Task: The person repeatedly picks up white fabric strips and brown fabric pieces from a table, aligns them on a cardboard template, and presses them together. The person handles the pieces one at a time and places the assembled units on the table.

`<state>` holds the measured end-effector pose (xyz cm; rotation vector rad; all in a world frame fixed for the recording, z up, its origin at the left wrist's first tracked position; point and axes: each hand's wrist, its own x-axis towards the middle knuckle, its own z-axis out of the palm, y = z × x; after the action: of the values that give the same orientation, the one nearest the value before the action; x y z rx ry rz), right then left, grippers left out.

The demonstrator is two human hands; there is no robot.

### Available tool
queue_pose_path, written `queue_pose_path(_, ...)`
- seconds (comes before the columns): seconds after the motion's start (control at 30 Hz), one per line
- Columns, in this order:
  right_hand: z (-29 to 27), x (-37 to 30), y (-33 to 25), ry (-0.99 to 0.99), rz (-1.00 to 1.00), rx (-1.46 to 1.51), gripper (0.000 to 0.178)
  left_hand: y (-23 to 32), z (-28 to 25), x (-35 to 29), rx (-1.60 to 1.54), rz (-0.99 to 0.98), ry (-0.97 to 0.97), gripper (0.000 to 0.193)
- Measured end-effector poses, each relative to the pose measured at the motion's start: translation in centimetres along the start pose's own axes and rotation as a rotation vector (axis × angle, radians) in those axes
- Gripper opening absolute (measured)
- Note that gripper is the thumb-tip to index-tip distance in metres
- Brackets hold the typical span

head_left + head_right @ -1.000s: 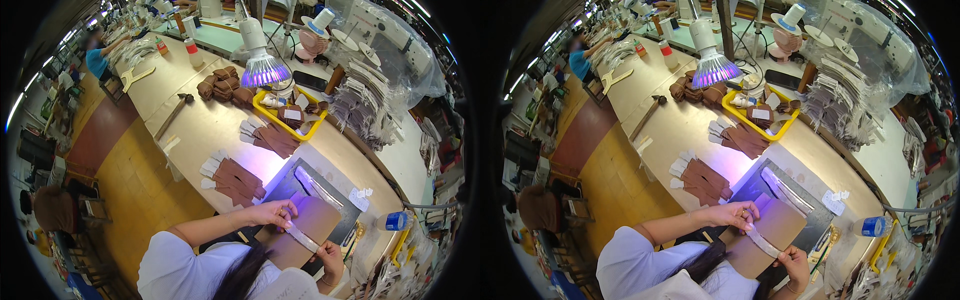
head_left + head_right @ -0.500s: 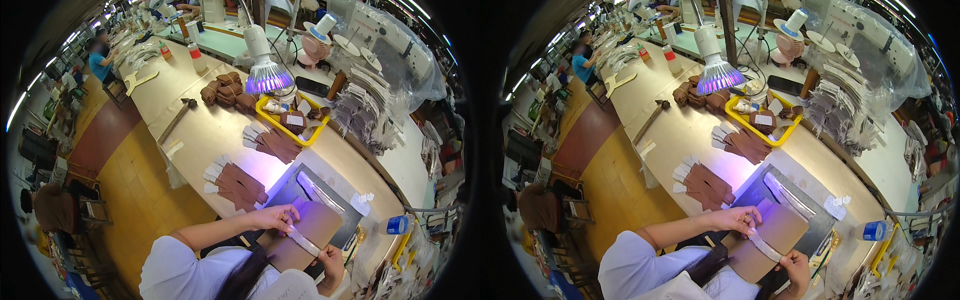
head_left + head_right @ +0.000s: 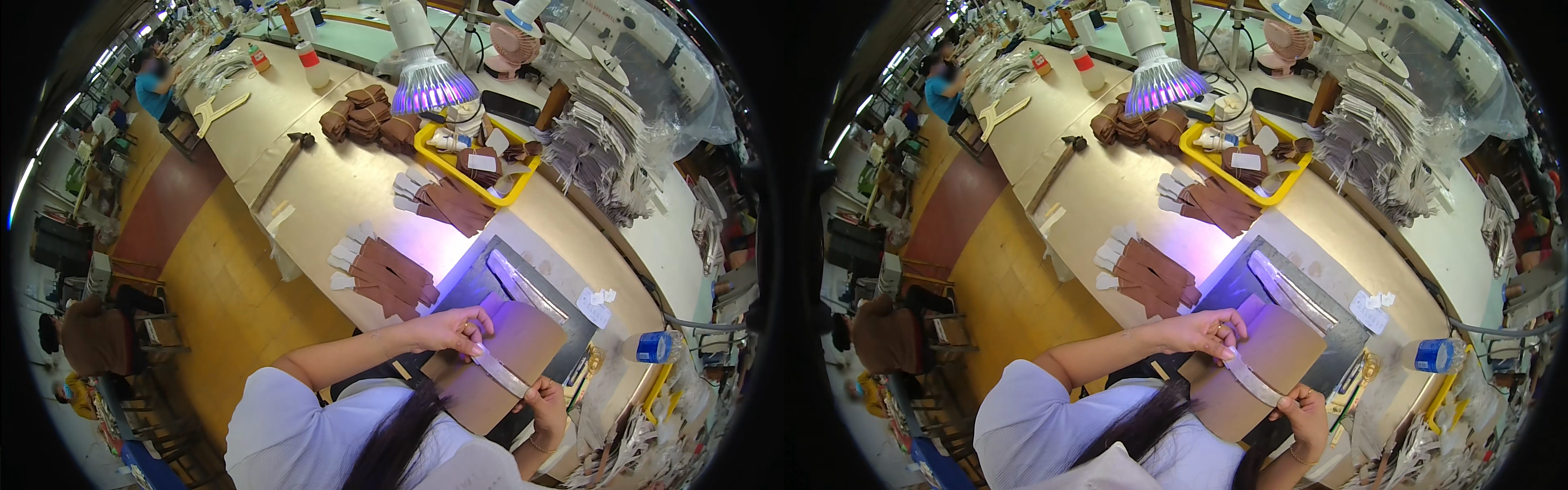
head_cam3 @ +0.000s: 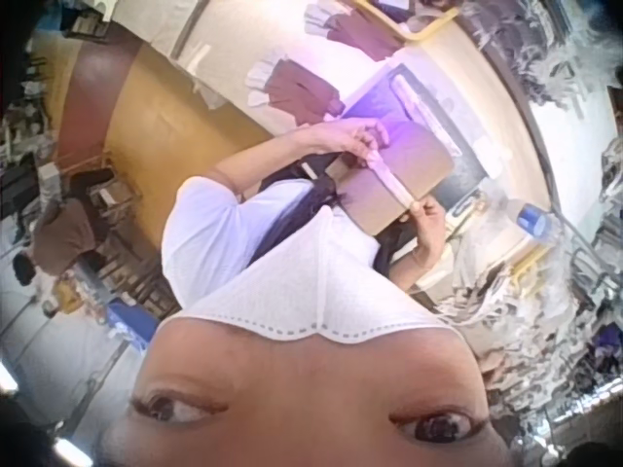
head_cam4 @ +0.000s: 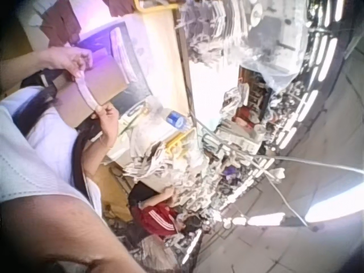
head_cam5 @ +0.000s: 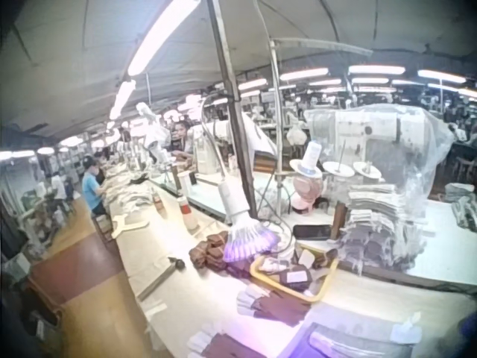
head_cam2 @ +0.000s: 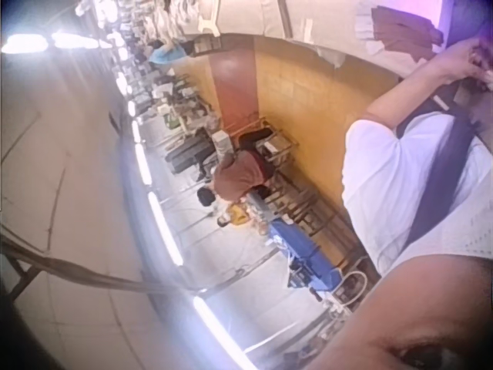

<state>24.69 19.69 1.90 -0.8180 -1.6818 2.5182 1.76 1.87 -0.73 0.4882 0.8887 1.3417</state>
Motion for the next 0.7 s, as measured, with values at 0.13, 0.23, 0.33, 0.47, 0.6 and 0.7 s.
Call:
queue_pose_path(0.13, -0.11, 0.00, 0.05, -0.015, 0.001, 0.002, 0.028, 0.12, -0.04, 0.07, -0.012, -0.003, -0.005, 0.040)
queue_pose_path(0.23, -0.07, -0.03, -0.04, -0.007, 0.005, 0.002, 0.028, 0.16, -0.07, 0.19, -0.008, -0.017, -0.013, 0.041)
queue_pose_path(0.33, -0.01, 0.04, -0.01, -0.006, 0.006, 0.016, 0.027, 0.26, -0.06, 0.15, -0.024, -0.012, -0.013, 0.041)
queue_pose_path(0.47, 0.28, -0.05, -0.35, 0.002, 0.016, 0.011, 0.026, 0.13, -0.26, 0.23, -0.010, -0.020, -0.023, 0.041)
queue_pose_path(0.6, 0.26, 0.00, -0.31, 0.000, 0.013, 0.005, 0.025, 0.24, -0.16, 0.14, -0.011, -0.015, -0.017, 0.040)
queue_pose_path(0.7, 0.14, 0.09, -0.17, -0.005, 0.015, 0.014, 0.025, 0.16, -0.10, 0.11, -0.019, -0.005, -0.025, 0.040)
